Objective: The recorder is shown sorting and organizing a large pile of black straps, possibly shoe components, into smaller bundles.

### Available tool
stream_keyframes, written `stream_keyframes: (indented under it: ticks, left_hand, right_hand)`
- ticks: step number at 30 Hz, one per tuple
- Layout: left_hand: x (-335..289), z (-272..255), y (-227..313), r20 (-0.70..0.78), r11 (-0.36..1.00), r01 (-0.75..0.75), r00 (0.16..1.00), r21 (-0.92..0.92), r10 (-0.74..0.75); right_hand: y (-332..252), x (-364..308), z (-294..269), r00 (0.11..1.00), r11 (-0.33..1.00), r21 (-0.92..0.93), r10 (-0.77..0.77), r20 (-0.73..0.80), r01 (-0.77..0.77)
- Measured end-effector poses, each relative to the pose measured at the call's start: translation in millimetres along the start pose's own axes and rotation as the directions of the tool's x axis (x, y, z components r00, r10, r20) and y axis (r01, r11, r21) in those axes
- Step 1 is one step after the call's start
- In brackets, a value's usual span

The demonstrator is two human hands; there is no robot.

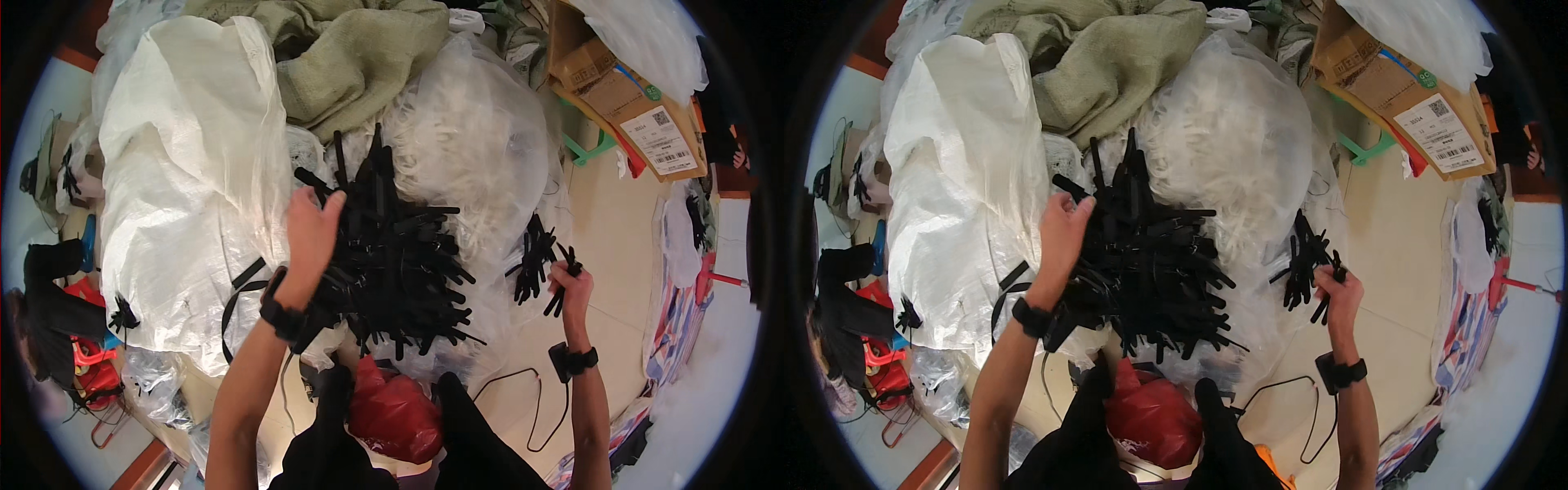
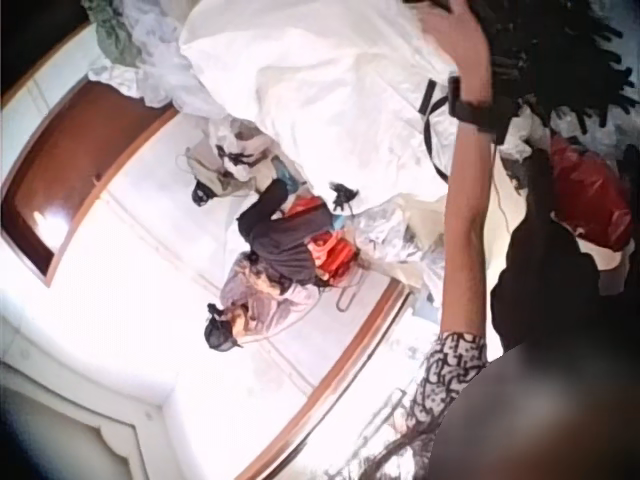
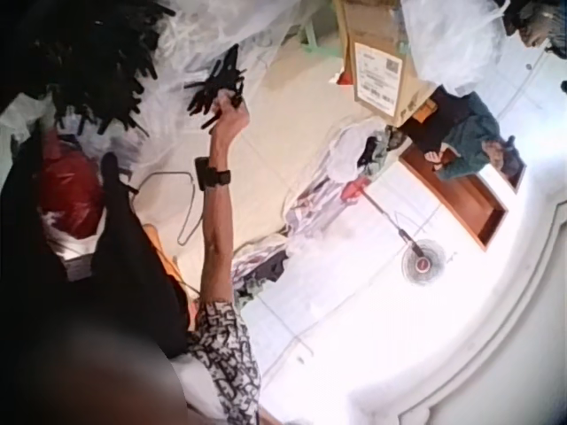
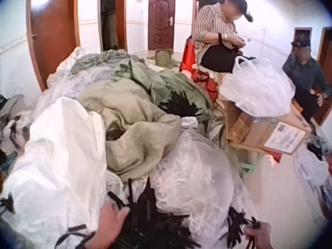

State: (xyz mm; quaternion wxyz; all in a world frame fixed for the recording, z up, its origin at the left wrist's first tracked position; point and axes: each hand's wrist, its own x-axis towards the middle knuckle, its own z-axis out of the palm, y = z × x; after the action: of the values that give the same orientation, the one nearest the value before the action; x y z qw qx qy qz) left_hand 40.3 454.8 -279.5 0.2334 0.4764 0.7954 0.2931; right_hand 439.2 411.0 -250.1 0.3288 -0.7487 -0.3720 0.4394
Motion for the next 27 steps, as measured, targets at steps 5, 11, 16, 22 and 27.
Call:
stream_keyframes:
  ticks: [5, 11, 16, 22, 27]
  left_hand:
    - [29.9, 27.9, -0.8, -0.014, 0.914, 0.269, 0.960, 0.305, -0.279]
    - [19.0, 14.5, -24.8, 0.041, 0.964, 0.154, 0.988, -0.219, -0.149]
    - [-20.0, -31.8, 39.8, 0.391, 0.454, 0.328, 0.919, -0.829, 0.051]
    - [-89.7, -32.5, 87.7, 0.614, 0.604, 0.396, 0.763, -0.692, 0.203]
    - [-121.8, -8.7, 99.5, 0.583, 0.737, 0.103, 0.687, -0.668, 0.433]
  right_hand:
    - [35.8, 12.1, -17.8, 0.935, 0.847, -0.449, -0.348, -0.063, 0.285]
    - [-7.8, -18.8, 26.3, 0.928, 0.911, -0.195, -0.337, 0.158, 0.363]
    - [-46.5, -50.8, 76.4, 0.831, 0.947, 0.130, -0.321, 0.455, 0.294]
    - [-106.7, -98.5, 147.9, 0.716, 0.892, 0.166, -0.438, 0.544, 0.420]
    - [-64.1, -92.1, 115.4, 0.803, 0.953, 0.202, -0.300, 0.514, 0.227]
